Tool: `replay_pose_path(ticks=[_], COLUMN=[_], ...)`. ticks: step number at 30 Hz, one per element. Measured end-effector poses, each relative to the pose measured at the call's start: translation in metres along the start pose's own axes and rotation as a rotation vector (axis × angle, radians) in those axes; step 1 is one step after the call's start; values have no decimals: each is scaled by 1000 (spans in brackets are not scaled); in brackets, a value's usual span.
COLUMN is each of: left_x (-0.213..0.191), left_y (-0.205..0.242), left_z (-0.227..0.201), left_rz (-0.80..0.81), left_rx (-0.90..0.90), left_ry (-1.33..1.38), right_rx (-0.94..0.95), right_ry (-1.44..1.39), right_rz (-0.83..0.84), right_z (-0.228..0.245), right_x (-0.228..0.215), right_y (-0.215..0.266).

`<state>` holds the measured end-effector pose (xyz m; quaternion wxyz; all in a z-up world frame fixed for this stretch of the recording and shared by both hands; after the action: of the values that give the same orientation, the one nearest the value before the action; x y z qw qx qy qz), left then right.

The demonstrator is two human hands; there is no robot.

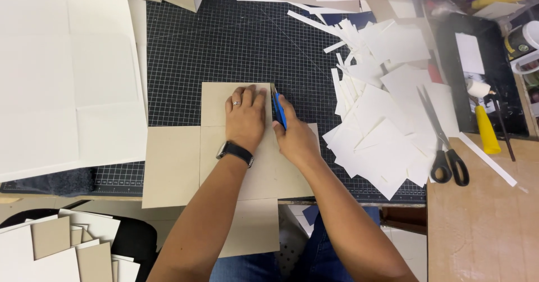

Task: Cutting cross-shaped templates from cardboard sheets using a utility knife and scissors

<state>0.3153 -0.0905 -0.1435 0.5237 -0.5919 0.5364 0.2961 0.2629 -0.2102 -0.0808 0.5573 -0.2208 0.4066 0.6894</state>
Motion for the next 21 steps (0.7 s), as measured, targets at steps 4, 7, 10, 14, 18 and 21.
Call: replay_pose_path(ticks=[4, 7, 10, 14, 18, 21], left_x=[5, 2, -2, -2, -4, 0], left_y=[0, -1, -1, 1, 1, 1], left_z=[0, -1, -2, -4, -4, -4], left_rz=[-6, -6, -8, -14, -47, -57], left_rx=[3, -11, -5, -2, 8, 12], left_ry=[19, 13, 6, 6, 5, 12], right_rx=[-8, -35, -24, -3, -10, 33], right_ry=[32, 80, 125, 95, 82, 64], right_rz=[63, 90, 148, 181, 216, 232], right_z=[3, -1, -1, 7, 6, 15], right_x=[2, 4, 9, 8, 13, 7], right_y=[1, 1, 11, 39, 55, 77])
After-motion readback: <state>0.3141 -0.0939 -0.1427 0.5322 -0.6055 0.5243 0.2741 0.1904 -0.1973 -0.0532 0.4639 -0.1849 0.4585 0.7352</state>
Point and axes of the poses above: each hand's wrist, its own y-axis away from the middle knuckle, its own x-axis out of the palm, z = x × y, the point moved 9 cm from there along -y, towards the middle knuckle, and after that the axes turned 3 degrees about z, right-handed, at the moved point
